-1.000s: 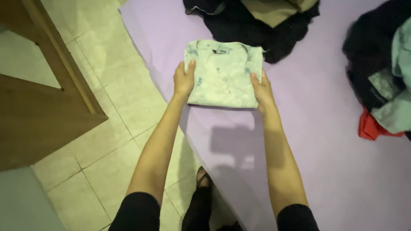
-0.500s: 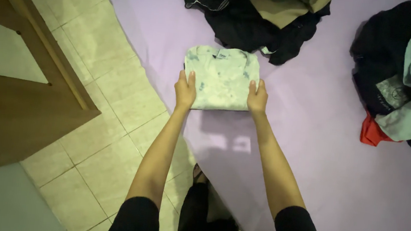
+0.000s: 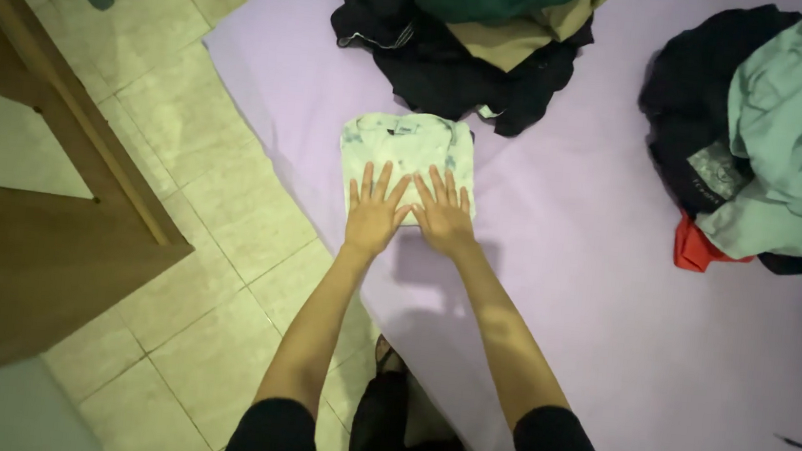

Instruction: The recorder is folding several items of clothing on a bed.

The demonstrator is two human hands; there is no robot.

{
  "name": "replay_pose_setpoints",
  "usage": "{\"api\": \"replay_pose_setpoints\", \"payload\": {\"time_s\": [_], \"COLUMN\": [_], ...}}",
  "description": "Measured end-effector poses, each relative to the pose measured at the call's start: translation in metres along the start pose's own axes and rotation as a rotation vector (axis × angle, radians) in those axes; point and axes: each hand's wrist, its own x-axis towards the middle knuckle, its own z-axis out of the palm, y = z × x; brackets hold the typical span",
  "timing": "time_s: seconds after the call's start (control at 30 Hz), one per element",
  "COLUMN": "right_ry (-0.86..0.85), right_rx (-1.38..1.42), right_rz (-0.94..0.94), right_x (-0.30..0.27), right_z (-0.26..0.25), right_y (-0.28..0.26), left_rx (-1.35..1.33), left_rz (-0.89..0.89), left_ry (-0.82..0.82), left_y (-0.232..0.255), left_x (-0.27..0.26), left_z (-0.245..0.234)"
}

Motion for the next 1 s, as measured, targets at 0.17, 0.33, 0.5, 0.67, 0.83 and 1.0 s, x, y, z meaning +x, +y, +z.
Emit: {"api": "replay_pose_setpoints", "payload": {"time_s": [0.17, 0.33, 0.5, 0.67, 0.83, 1.0], "right_ry": [-0.012, 0.02, 0.089, 0.231, 0.329, 0.351], "right_rx": [0.061, 0.144, 0.127, 0.089, 0.05, 0.045], "right_rz": [0.079, 0.251, 0.406, 0.458, 0.499, 0.623], "right_x": [-0.01, -0.05, -0.104, -0.164, -0.226, -0.274], "right_z": [-0.022, -0.078, -0.159, -0.228, -0.292, -0.337], "right_y": [0.001, 0.032, 0.079, 0.141, 0.185, 0.243], "left_rx": [-0.042, 0.026, -0.245, -0.26, -0.324, -0.269], "left_rz": [-0.02, -0.018, 0.133, 0.287, 0.4, 0.504], "left_ry": [-0.052, -0.054, -0.029, -0.002, -0.045, -0.099], "left_y": [0.005, 0.031, 0.12, 0.246, 0.345, 0.424], "left_x": [0.007, 0.016, 0.058, 0.087, 0.098, 0.127], "left_z": [-0.022, -0.047, -0.08, -0.109, -0.108, -0.088]}}
